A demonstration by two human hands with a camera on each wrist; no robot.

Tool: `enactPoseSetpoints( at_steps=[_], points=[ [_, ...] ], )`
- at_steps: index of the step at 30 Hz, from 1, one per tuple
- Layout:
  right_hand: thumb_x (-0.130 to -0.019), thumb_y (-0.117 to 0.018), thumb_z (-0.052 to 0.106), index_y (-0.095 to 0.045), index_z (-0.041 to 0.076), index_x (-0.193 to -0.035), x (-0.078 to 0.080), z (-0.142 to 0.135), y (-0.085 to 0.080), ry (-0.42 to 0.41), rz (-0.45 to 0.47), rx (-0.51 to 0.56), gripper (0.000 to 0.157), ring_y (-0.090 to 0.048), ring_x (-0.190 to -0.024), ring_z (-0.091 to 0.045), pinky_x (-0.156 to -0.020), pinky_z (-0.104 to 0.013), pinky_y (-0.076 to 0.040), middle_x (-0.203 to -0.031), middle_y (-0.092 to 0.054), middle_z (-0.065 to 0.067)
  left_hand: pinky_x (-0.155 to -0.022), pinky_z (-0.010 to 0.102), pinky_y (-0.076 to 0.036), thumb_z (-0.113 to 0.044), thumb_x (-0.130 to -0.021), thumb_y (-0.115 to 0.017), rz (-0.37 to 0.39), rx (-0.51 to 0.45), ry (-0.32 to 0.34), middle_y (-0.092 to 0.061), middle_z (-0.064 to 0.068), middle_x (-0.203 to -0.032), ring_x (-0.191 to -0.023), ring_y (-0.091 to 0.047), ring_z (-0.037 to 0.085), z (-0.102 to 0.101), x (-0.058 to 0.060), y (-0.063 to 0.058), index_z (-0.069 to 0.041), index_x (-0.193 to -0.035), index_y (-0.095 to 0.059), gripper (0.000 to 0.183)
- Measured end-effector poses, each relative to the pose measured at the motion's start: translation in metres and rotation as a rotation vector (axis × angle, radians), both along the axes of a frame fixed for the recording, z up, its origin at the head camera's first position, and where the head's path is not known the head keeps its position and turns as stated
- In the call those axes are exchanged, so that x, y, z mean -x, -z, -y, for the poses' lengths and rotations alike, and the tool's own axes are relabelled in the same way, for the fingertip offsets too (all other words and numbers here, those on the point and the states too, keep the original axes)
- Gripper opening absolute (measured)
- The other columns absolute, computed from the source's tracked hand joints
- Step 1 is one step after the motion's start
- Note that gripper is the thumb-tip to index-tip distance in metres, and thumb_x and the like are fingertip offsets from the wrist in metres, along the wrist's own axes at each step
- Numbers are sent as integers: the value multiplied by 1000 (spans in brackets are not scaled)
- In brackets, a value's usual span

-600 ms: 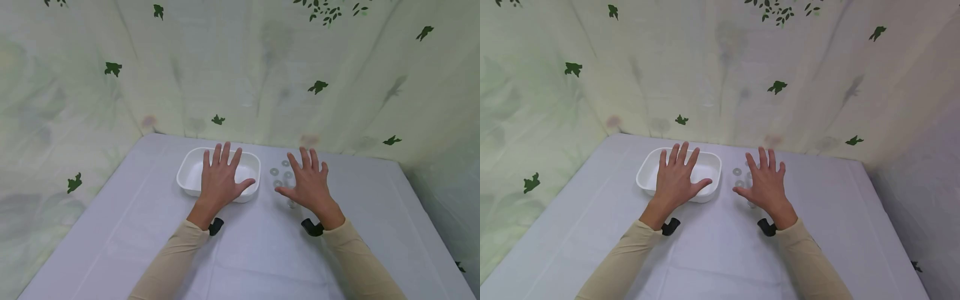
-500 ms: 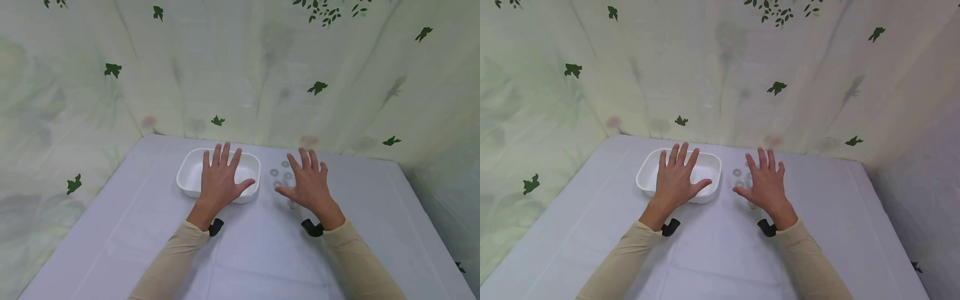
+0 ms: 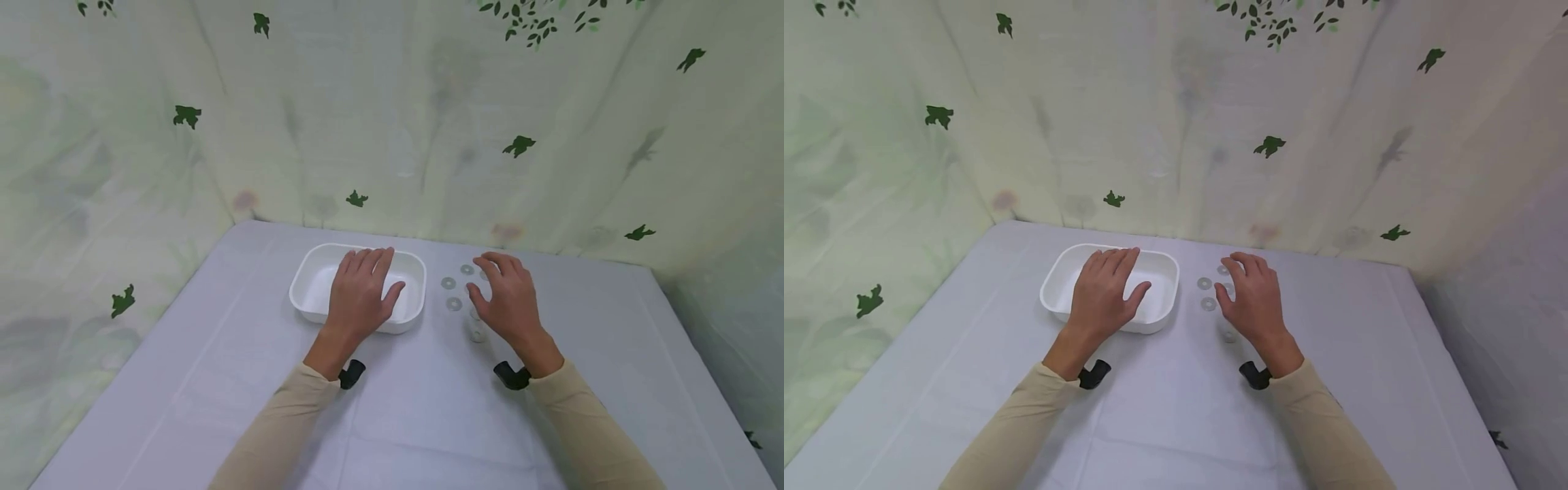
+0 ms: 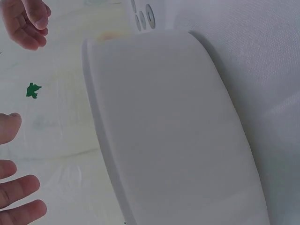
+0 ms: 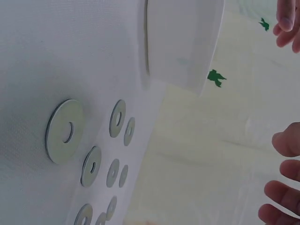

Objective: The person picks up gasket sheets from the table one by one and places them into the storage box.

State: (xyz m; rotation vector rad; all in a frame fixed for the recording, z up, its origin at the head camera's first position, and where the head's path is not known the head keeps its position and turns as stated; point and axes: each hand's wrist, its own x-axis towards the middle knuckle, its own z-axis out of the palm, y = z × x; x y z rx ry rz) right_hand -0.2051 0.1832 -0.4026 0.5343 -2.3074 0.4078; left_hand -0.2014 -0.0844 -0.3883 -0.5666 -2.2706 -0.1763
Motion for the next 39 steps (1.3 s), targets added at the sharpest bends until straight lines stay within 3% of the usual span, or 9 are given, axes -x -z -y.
enactPoseSetpoints(
  at_steps=[10,14,18,23,30,35,39],
  points=[
    [-81,-79,11,-69,4,-112,-2,2,-5,-81,17,6,34,-61,-105,-34,-83,-47,-55,-113,-68,-16,-103,43,-48,-20,-83,-78,80,-51,125,-71,10,-116,-111,-65,28,5,-6,-2,-5,-121,-66,42],
    [-84,-77,12,-67,5,-117,-4,1,-7,-113,109,8,36,-60,-108,-33,-85,-46,-55,-116,-66,-15,-101,42,-50,-17,-84,-77,143,-60,191,-70,10,-117,-112,-65,28,11,-9,-3,-4,-122,-66,41],
    [-85,-77,14,-61,6,-128,-7,-6,-4,-141,222,-53,47,-58,-113,-33,-90,-46,-55,-122,-63,-15,-100,43,-50,-17,-83,-78,183,-63,232,-70,10,-118,-114,-64,28,20,-13,-4,-5,-122,-66,43],
    [-83,-79,13,-56,6,-135,-7,-17,0,-167,246,-159,57,-58,-114,-33,-91,-46,-53,-124,-62,-15,-99,45,-50,-16,-82,-79,198,-50,231,-70,10,-118,-115,-64,29,38,-18,-4,-5,-122,-67,43],
    [-84,-79,18,-58,6,-132,-8,-22,6,-160,285,-287,54,-60,-114,-33,-88,-46,-55,-125,-63,-15,-99,48,-48,-15,-82,-79,188,17,214,-70,12,-118,-113,-64,30,65,-24,-1,-4,-121,-66,43],
    [-83,-80,18,-60,7,-130,-8,-30,8,-146,298,-328,53,-60,-114,-33,-87,-47,-55,-126,-63,-15,-98,49,-48,-14,-82,-78,180,26,205,-70,14,-117,-112,-64,33,79,-22,4,-2,-120,-66,43],
    [-82,-80,18,-60,7,-129,-5,-38,6,-181,282,-377,52,-62,-110,-33,-83,-46,-55,-125,-63,-16,-98,51,-49,-16,-83,-77,218,-2,201,-69,16,-120,-114,-63,35,91,-19,11,-1,-122,-65,43]
  ],
)
